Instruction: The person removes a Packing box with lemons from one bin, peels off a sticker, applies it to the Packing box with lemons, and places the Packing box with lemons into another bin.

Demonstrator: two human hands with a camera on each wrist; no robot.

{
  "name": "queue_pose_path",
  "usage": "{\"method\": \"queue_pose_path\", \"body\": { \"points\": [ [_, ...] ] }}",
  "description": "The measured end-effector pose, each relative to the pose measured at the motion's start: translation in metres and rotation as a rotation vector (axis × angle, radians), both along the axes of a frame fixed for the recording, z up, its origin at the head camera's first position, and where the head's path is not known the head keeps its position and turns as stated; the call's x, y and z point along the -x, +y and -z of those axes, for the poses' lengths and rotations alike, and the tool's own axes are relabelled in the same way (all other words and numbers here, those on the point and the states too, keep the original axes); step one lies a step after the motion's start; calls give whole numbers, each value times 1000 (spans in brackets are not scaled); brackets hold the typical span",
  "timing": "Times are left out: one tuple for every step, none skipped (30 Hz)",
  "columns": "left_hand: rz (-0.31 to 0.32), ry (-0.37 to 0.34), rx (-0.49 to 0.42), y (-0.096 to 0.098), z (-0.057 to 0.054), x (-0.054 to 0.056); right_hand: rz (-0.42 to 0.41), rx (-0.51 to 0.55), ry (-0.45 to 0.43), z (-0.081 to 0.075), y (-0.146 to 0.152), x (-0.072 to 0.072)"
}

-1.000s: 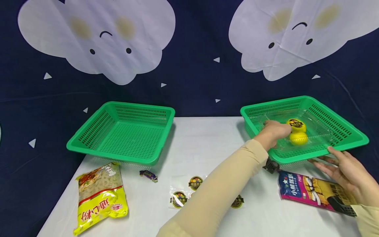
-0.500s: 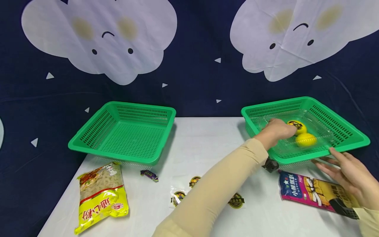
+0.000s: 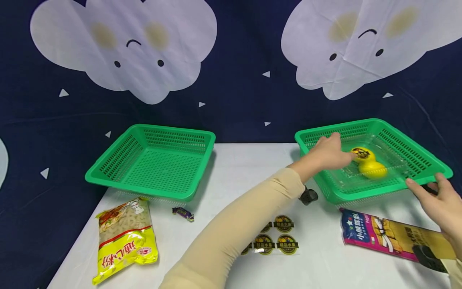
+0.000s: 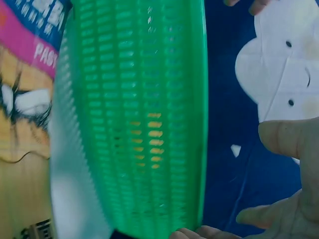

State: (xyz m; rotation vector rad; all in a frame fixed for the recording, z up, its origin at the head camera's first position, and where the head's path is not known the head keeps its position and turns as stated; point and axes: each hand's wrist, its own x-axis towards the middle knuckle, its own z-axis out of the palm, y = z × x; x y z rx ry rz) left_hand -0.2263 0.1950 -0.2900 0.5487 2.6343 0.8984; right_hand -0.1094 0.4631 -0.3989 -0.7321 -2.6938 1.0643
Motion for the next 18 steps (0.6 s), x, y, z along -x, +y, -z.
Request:
{"method": "queue_pose_path", "body": {
  "points": [
    [21, 22, 5, -6, -2, 1, -3, -39, -2, -8, -9, -1],
    [42, 41, 6, -12, -3, 2, -15, -68, -4, -16, -18, -3],
    [68, 61, 11, -19, -5, 3, -31, -106, -8, -25, -27, -5],
    [89, 83, 17, -26, -6, 3, -43, -142, -2, -31, -35, -6],
    [111, 105, 26, -33, -8, 4, -58, -178, 3, -37, -42, -7],
    [129, 127, 37, -40, -8, 5, -69, -212, 2, -41, -47, -8],
    [145, 148, 48, -47, -9, 5, -80, -238, 5, -45, -52, -9],
    [164, 173, 54, -54, -9, 5, -103, -260, 17, -47, -55, -9],
    [182, 200, 58, -62, -9, 5, -126, -279, 28, -48, -57, -9],
    [195, 225, 56, -70, -8, 4, -151, -293, 41, -49, -59, -8],
    [209, 251, 51, -78, -7, 3, -177, -308, 54, -48, -60, -8],
    [216, 275, 42, -86, -5, 1, -200, -321, 67, -48, -61, -8],
    [224, 301, 30, -95, -4, 0, -226, -333, 89, -47, -64, -7],
    [229, 326, 16, -104, -1, -2, -253, -343, 107, -46, -67, -6],
    [234, 351, 6, -114, 1, -3, -278, -352, 121, -46, -71, -6],
    [237, 378, 1, -123, 4, -5, -304, -360, 139, -46, -76, -6],
    [239, 404, 0, -133, 6, -7, -329, -368, 157, -46, -81, -5],
    [238, 432, -1, -142, 9, -10, -353, -373, 175, -47, -87, -5]
  ]
}}
